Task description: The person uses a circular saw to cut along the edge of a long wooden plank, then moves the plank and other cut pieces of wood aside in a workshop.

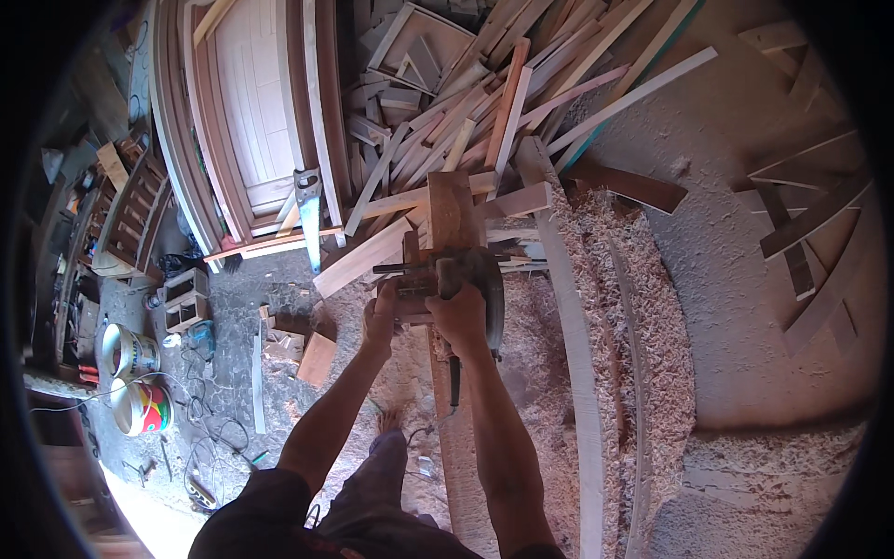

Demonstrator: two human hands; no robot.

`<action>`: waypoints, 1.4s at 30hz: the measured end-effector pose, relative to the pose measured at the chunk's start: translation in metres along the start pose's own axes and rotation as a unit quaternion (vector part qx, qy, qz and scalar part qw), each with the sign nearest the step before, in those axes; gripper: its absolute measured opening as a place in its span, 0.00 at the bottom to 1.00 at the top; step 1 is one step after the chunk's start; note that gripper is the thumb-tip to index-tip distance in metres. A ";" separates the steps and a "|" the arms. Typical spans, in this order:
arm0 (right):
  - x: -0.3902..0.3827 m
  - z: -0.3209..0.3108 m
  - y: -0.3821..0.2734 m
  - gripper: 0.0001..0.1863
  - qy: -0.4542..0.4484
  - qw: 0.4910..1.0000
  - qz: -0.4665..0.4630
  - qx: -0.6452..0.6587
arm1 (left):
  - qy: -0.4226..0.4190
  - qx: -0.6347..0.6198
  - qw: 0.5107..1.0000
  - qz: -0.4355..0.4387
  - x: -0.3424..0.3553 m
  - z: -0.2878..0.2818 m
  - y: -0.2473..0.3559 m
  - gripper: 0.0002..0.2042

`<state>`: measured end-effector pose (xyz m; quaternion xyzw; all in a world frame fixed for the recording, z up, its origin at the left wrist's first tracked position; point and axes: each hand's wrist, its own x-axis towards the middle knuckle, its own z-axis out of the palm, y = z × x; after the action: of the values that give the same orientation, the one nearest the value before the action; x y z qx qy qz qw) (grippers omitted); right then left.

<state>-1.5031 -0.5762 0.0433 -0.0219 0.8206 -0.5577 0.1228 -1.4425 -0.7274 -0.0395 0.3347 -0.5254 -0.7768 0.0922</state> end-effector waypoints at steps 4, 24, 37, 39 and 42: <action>0.015 0.003 -0.001 0.19 0.003 1.000 -0.002 -0.024 | 0.004 0.005 1.000 0.006 0.013 0.002 0.000 0.35; 0.059 0.015 -0.022 0.20 -0.004 1.000 0.017 -0.012 | 0.009 -0.005 1.000 0.026 0.067 0.014 0.011 0.35; 0.090 0.024 -0.029 0.21 0.002 1.000 0.002 -0.012 | 0.023 0.028 0.999 0.023 0.087 0.022 0.035 0.38; 0.093 0.026 -0.029 0.18 0.006 1.000 -0.010 -0.013 | 0.015 0.025 0.999 0.028 0.091 0.022 0.035 0.37; 0.098 0.028 -0.025 0.09 -0.005 0.999 -0.027 0.045 | 0.007 0.028 0.999 0.029 0.096 0.021 0.032 0.36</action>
<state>-1.5939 -0.6281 0.0395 -0.0416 0.7932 -0.5970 0.1123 -1.5356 -0.7729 -0.0471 0.3269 -0.5555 -0.7568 0.1089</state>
